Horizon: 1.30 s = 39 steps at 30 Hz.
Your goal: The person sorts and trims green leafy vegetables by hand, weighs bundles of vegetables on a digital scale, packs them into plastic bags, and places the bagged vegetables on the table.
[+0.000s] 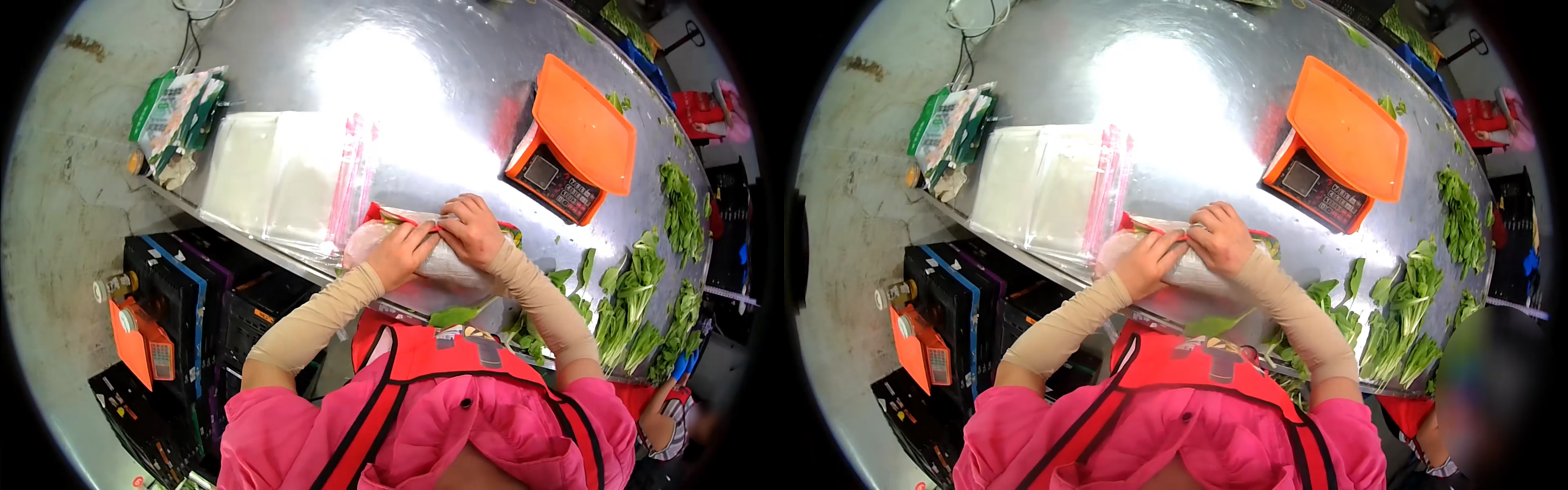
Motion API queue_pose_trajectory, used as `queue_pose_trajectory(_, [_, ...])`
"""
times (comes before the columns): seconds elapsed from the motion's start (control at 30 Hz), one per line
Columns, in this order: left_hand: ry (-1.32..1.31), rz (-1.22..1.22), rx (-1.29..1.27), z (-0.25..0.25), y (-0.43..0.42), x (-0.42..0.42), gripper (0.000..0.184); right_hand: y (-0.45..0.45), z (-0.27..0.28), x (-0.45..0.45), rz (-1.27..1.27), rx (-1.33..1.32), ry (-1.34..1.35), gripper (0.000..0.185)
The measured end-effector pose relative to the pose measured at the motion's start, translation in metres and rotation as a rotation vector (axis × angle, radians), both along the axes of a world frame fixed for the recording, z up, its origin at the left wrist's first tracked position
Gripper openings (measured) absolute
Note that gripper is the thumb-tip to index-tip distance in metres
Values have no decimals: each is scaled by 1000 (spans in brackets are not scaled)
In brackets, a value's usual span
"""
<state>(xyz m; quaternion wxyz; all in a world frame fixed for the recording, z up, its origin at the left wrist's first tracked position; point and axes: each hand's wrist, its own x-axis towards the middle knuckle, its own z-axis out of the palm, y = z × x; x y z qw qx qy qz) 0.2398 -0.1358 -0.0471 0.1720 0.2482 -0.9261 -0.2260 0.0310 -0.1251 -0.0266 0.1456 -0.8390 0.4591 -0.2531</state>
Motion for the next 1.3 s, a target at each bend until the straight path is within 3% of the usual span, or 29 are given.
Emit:
queue_pose_trajectory(0.07, [-10,-16,-44,-5,6,5,53,8,18,-2,74,96,48,48])
queue_pose_trajectory(0.1, [-7,-9,-47,-6,8,6,53,14,12,-4,116,305,30,81])
queue_pose_trajectory(0.2, [76,-5,-98,-5,8,7,51,31,16,8,111,321,244,97])
queue_pose_trajectory(0.4, [137,-9,-70,21,6,10,48,42,14,14,-50,332,109,89])
queue_pose_trajectory(0.47, [316,187,-132,29,-7,40,39,43,19,15,-79,326,55,86])
queue_pose_trajectory(0.53, [146,668,-76,19,-36,69,40,50,22,20,-164,286,113,80])
queue_pose_trajectory(0.6, [-72,885,-83,-2,-63,85,37,51,21,21,-158,291,141,79])
queue_pose_trajectory(0.63, [-68,885,-84,-12,-67,86,37,50,21,21,-156,288,174,78])
queue_pose_trajectory(0.7, [-422,865,-137,-29,-76,82,28,50,21,20,-152,317,195,81])
queue_pose_trajectory(0.77, [-558,718,-175,-31,-82,80,27,49,19,18,-138,372,212,86])
queue_pose_trajectory(0.83, [-606,722,-246,-73,-87,96,20,52,16,16,-139,393,150,86])
queue_pose_trajectory(0.87, [-356,787,-302,-54,-85,92,18,55,11,16,-154,410,148,85])
queue_pose_trajectory(0.9, [-293,842,-71,-47,-88,94,20,53,17,16,-158,422,133,85])
queue_pose_trajectory(1.07, [-284,845,-83,-27,-78,77,32,57,5,16,-204,311,136,84])
queue_pose_trajectory(1.17, [-514,788,-174,-29,-74,77,32,61,6,17,-194,303,125,86])
queue_pose_trajectory(1.23, [-293,897,-199,-34,-79,82,23,60,6,16,-205,285,115,87])
queue_pose_trajectory(1.3, [-289,911,-226,-42,-86,87,18,63,4,17,-208,284,144,87])
